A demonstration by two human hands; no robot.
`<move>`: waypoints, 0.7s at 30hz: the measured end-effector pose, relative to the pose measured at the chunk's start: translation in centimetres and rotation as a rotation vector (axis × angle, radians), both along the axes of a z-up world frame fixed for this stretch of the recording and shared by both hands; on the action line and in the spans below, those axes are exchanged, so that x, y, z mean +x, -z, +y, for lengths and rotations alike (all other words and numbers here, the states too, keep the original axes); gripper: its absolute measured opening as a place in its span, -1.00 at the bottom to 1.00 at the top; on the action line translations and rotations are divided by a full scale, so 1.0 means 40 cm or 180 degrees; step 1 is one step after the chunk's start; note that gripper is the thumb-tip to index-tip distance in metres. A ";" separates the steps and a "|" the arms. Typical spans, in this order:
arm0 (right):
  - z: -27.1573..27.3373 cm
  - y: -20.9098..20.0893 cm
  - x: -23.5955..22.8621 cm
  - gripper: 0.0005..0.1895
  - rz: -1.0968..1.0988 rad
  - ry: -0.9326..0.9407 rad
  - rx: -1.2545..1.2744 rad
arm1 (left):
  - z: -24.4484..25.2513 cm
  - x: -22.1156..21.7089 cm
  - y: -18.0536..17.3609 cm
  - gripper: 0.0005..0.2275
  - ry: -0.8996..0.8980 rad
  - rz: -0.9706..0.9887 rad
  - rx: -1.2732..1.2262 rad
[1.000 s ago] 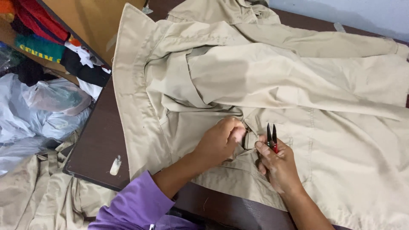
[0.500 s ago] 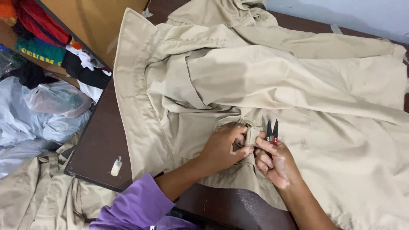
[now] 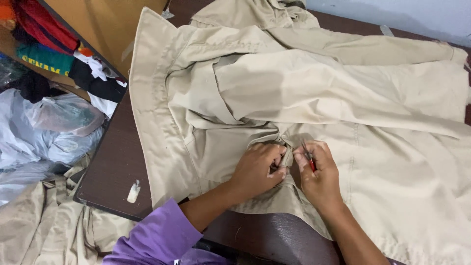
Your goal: The person uses a pair of scissors to cut loose threads from a beige garment laid out on a table. They repeatedly adjust the fabric to access different areas and snip away excess threads.
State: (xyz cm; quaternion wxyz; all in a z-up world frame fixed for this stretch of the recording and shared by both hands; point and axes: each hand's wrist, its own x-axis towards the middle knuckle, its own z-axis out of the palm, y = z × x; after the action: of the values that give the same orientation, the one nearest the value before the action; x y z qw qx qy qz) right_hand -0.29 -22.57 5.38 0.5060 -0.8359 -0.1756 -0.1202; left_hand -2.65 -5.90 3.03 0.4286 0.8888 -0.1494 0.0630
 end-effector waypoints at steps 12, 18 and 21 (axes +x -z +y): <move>-0.126 -0.117 -0.030 -0.87 0.2132 -0.2426 -0.0633 | 0.013 0.015 -0.023 -0.60 0.0068 0.1033 -0.0285; -0.110 -0.070 -0.029 -0.61 0.0654 -0.0182 -0.1173 | 0.008 0.018 -0.008 -0.59 -0.0061 0.0762 -0.0389; -0.114 -0.022 -0.029 -0.60 -0.0319 -0.0020 -0.1637 | 0.008 0.019 -0.025 -0.59 -0.0079 0.0988 -0.0301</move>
State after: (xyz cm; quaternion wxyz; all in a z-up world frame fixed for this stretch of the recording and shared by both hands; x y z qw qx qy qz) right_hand -1.45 -27.12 6.26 0.2680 -0.9295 -0.2278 -0.1112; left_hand -1.89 -5.57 4.02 0.4871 0.8685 -0.0673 -0.0629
